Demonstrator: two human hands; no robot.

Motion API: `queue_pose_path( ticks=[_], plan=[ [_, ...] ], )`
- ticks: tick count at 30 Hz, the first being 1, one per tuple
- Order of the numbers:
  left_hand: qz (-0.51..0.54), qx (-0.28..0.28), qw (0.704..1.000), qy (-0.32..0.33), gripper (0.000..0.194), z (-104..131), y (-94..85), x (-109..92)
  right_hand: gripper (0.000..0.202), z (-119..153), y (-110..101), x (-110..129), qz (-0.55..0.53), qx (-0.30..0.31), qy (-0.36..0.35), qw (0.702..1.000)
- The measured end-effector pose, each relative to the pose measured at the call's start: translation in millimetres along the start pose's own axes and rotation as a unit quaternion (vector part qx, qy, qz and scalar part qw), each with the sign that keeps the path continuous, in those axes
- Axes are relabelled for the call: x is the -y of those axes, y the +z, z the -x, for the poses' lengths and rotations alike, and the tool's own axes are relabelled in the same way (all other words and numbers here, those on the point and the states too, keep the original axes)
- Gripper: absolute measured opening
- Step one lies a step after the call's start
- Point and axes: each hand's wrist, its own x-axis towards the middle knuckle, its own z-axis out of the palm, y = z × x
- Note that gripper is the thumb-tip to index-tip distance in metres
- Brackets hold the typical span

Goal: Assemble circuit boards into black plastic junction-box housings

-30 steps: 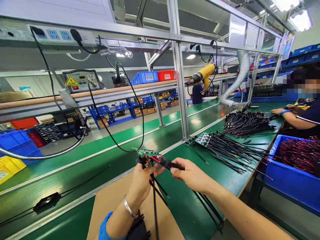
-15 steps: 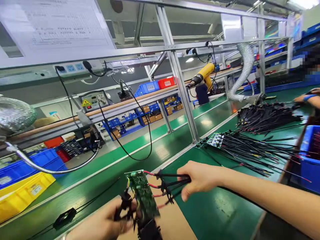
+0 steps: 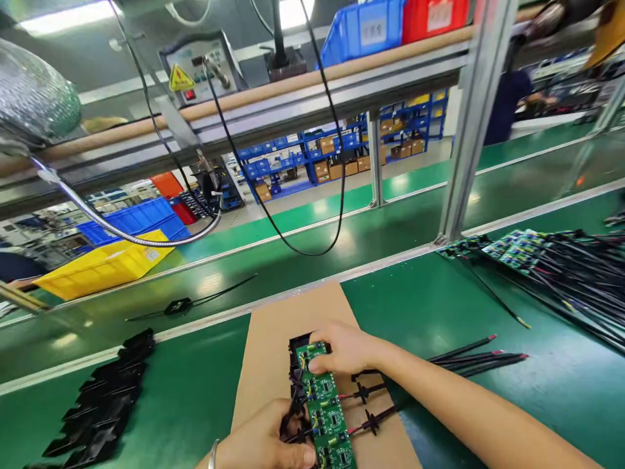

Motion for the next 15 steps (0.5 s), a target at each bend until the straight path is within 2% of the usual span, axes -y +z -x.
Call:
queue_pose_path(
  ticks=[2, 5, 8, 11, 13, 15],
  plan=[
    [-0.043, -0.024, 0.999, -0.024, 0.050, 2.8, -2.3, 5.1, 0.019, 2.8, 4.0, -0.3, 0.001, -0.010, -0.018, 1.000],
    [-0.044, -0.022, 0.999, -0.002, 0.049, 3.3, -0.8, 6.0, 0.018, 12.9, 2.7, -0.4, 0.003, -0.032, -0.021, 0.999],
    [-0.016, -0.025, 0.999, 0.035, 0.044, 3.6, 2.8, 5.6, 0.035, 18.2, 1.8, 4.3, -0.032, 0.020, 0.033, 0.999],
    [-0.065, -0.050, 0.997, 0.015, 0.035, 9.5, 3.9, 7.0, 0.018, 22.6, 7.3, 11.7, -0.043, 0.077, 0.061, 0.994],
    [-0.132, -0.076, 0.988, -0.009, 0.032, 14.1, 3.5, 7.9, 0.006, 28.9, 13.3, 14.8, -0.027, 0.067, 0.039, 0.997],
    [-0.198, -0.099, 0.975, -0.015, 0.031, 14.6, 4.0, 8.1, 0.006, 38.4, 19.6, 14.5, 0.030, 0.044, -0.013, 0.999]
  ],
)
